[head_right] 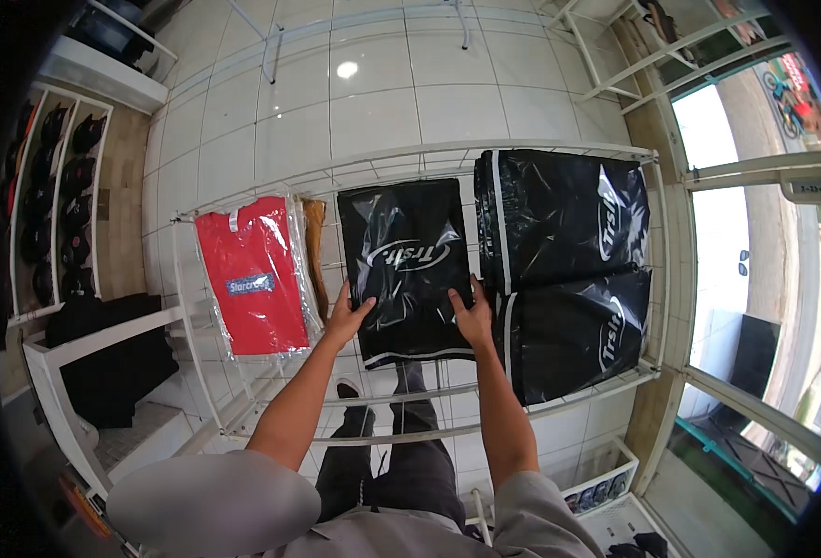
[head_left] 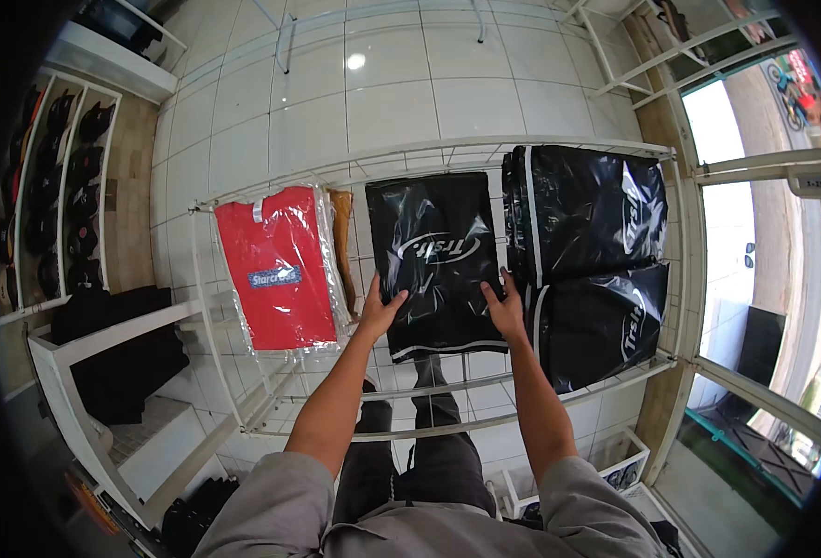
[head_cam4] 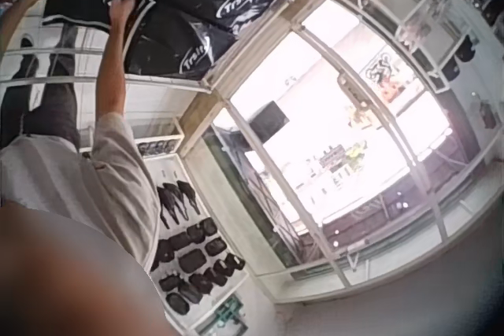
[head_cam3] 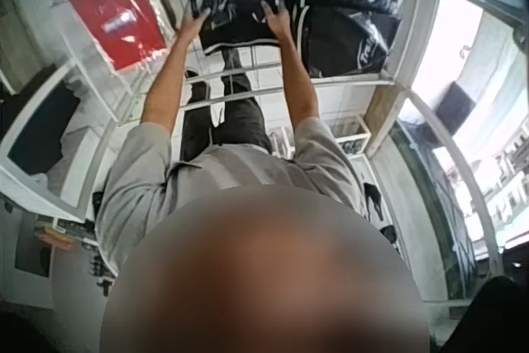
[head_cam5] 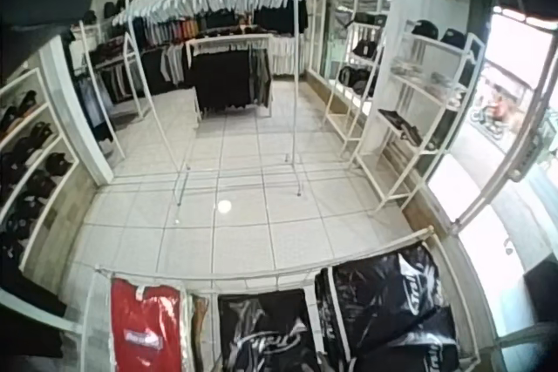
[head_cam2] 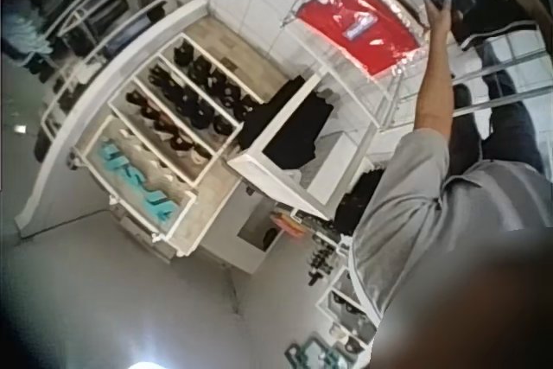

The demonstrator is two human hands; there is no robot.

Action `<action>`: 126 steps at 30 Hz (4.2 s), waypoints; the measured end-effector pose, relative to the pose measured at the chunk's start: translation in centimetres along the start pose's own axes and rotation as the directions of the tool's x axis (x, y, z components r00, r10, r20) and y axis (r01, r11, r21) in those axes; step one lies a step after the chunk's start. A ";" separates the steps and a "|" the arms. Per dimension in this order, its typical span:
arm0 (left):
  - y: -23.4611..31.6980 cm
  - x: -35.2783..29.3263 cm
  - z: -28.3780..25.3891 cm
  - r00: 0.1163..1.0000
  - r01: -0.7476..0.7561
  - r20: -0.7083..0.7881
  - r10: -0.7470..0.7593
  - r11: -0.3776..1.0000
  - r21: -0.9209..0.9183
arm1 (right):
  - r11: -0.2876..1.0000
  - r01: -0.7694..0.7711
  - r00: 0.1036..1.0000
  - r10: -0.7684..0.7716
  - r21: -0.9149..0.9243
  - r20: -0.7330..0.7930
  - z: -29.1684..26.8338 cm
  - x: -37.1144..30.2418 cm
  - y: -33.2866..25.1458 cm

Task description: Picking up folded t-shirts from a stack and placing them into individual plastic shipping bags at a retail counter.

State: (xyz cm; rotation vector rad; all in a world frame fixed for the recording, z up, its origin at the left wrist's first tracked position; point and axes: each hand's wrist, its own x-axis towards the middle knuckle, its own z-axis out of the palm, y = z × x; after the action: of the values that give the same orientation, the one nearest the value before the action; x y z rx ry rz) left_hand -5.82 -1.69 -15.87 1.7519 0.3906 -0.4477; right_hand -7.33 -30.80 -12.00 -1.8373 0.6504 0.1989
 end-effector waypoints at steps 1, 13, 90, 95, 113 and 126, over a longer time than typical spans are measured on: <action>-2.0 0.2 0.1 1.000 0.002 -0.011 -0.002 1.000 0.024 | 0.997 -0.050 0.999 0.049 0.058 0.021 0.3 -0.1 1.9; -1.4 0.3 0.5 0.969 0.169 -0.174 -0.177 0.984 -0.056 | 0.968 -0.196 0.979 0.185 -0.158 -0.082 1.1 0.2 3.8; 1.1 -11.4 2.5 0.943 0.036 -0.290 0.163 0.817 0.575 | 0.757 0.362 0.905 -0.424 -0.544 0.013 4.9 -9.5 -0.9; 1.8 -19.1 -1.7 0.952 -0.022 -0.268 0.146 0.908 0.418 | 0.771 0.465 0.870 -0.489 -0.435 0.063 5.3 -16.3 -3.3; -5.2 -64.8 -36.4 0.460 -0.128 -0.886 0.055 0.992 -0.004 | 0.611 0.716 0.292 -0.702 0.338 0.649 27.7 -60.9 -19.3; -12.2 -81.2 -48.6 -0.103 -0.469 -0.958 -0.269 0.862 -0.192 | 0.540 0.584 -0.250 -0.591 0.606 0.767 46.0 -82.2 -23.3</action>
State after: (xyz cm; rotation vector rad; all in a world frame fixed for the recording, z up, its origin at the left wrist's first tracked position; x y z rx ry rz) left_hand -77.94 46.62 23.78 1.1737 1.3242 1.3047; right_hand -55.57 44.07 26.37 -1.3081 -1.3090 0.6440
